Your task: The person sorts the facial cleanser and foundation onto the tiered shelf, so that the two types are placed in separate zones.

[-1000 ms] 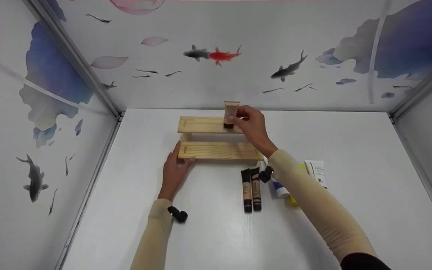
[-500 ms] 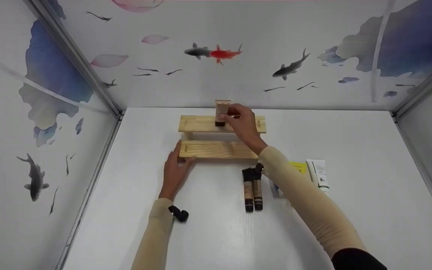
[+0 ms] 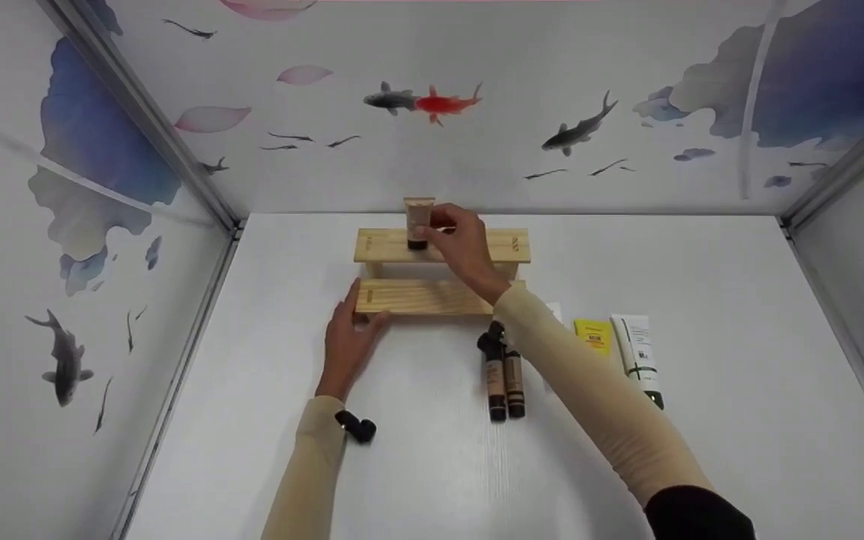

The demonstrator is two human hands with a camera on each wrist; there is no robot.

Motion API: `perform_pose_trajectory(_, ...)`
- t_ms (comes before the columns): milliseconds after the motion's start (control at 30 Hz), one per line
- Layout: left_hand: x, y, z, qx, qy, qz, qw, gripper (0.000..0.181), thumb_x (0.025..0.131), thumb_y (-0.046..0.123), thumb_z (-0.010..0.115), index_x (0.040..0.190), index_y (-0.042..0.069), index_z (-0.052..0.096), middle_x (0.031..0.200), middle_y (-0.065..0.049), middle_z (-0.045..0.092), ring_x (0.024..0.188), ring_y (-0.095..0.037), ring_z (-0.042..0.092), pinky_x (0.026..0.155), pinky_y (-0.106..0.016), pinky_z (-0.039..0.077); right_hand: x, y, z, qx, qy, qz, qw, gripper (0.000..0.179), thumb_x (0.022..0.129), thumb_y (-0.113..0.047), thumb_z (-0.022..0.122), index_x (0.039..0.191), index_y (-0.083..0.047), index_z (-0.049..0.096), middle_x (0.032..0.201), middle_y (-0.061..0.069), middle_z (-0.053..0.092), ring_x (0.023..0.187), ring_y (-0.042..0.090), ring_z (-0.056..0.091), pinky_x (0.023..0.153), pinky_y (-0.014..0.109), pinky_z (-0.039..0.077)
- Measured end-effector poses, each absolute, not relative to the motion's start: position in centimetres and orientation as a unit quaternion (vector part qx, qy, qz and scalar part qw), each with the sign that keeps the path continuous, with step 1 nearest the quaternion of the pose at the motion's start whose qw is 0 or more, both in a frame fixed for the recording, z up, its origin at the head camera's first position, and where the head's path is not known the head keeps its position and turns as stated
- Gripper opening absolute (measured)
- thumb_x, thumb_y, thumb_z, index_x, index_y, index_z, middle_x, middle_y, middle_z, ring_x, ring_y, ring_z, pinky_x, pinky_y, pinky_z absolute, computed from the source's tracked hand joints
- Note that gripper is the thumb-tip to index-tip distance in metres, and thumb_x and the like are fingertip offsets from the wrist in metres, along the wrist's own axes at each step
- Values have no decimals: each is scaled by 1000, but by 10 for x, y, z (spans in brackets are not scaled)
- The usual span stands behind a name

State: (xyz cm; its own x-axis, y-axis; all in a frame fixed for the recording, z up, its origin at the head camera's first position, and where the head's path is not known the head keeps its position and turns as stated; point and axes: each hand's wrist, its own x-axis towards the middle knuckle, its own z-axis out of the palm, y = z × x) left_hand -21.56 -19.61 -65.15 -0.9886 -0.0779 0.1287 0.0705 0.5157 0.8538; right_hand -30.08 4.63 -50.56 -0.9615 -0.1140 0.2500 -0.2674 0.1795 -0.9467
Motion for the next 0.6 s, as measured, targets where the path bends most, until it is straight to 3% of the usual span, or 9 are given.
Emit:
perform_pose_trajectory(267,-216,-195,-651,4,-875,-478,77,95,100,66,73,176,24,32,163,-15,54,146,-35,52,124,-58,36,-304,36,-509,133,-758,634,77,25,102,-15,83,123,-3,79,116,10,78,107,20,72,89,32,58)
perform_pose_trajectory(433,-216,-196,-653,6,-872,-484,73,96,99,69,72,176,28,31,160,-13,55,144,-30,53,125,-55,36,-305,27,-509,130,-758,635,74,24,102,-15,83,123,-3,78,116,9,78,107,20,72,90,33,58)
perform_pose_trajectory(600,-215,-196,-652,11,-870,-488,67,98,98,73,70,176,29,30,150,-10,60,128,-26,58,121,-53,40,-305,19,-509,135,-754,639,71,24,103,-14,82,124,-3,78,116,9,78,107,21,71,88,34,59)
